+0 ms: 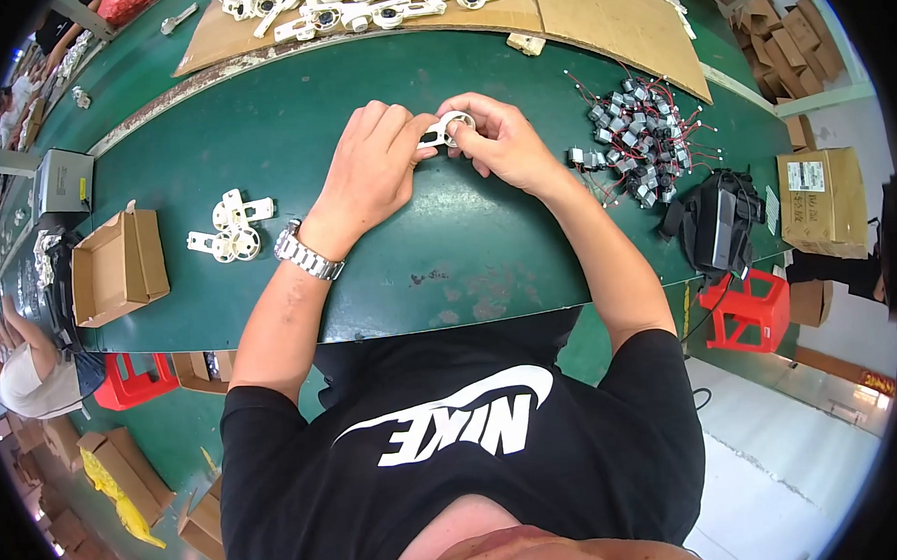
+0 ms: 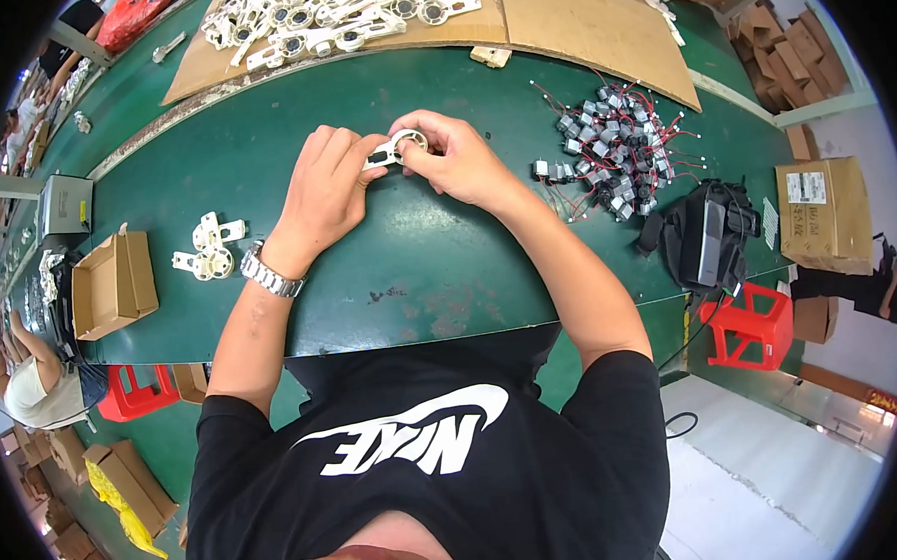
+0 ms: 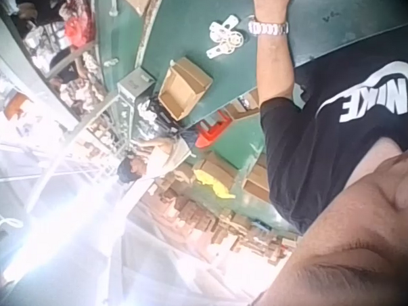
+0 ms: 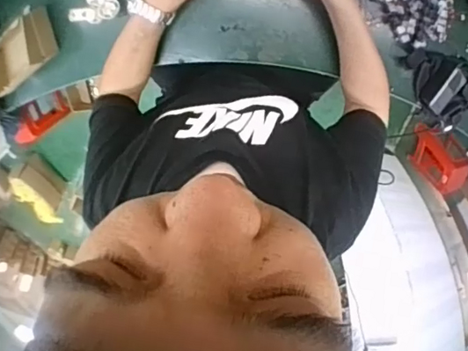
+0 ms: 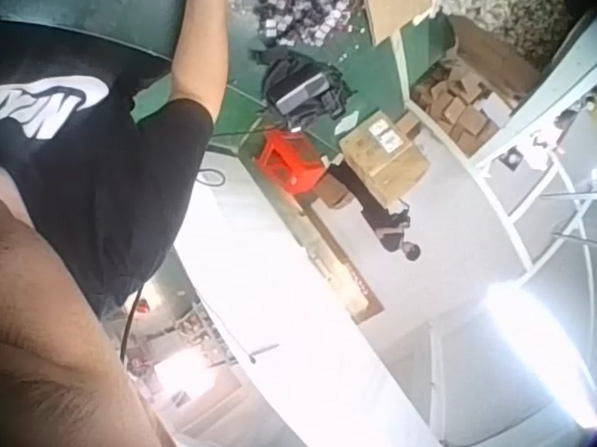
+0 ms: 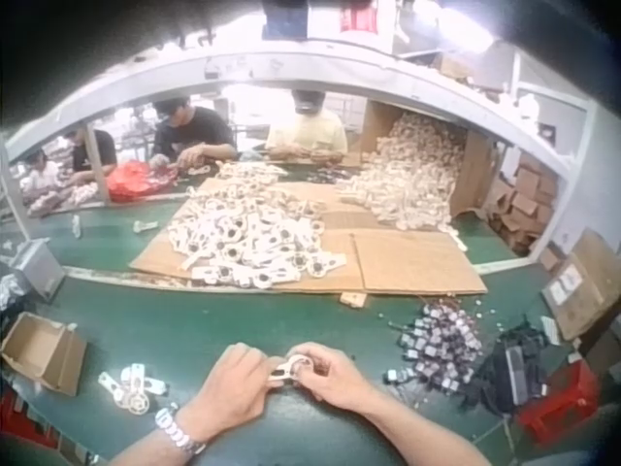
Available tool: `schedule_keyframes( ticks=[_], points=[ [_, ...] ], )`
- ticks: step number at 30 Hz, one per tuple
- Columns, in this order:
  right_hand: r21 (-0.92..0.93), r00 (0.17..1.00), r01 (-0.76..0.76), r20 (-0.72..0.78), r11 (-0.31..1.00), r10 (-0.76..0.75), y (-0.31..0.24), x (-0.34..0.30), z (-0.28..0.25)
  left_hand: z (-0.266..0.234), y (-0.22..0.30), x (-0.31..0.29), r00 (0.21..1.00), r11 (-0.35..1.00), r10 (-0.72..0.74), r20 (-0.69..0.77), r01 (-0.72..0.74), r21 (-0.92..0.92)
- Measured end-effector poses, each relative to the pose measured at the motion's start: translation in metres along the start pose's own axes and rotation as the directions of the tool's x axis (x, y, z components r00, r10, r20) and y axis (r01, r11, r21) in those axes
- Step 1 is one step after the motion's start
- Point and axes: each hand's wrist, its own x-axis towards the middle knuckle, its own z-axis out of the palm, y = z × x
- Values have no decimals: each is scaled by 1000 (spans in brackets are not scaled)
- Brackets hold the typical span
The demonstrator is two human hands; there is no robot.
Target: The person assembles small electronic components and wiring into white plastic frames by hand.
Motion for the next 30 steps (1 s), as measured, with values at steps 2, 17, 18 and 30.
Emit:
schedule_keyframes(
  ticks=[2,17,18,30],
  points=[
    [-28,1000,24,10,999,-24,1,1,-2,-1,0,-1,1000,1000,3,0,-3,6],
    [13,997,4,75,1000,-5,-10,-1,-2,-4,-1,-1,999,998,-44,-15,43,-40],
    [-8,997,9,79,1000,-8,-9,-1,-2,-4,-2,-2,999,998,-48,-15,48,-34],
    [-105,995,101,27,989,-98,1,-1,1,-2,0,-3,999,999,-38,-2,38,-3]
  ],
)
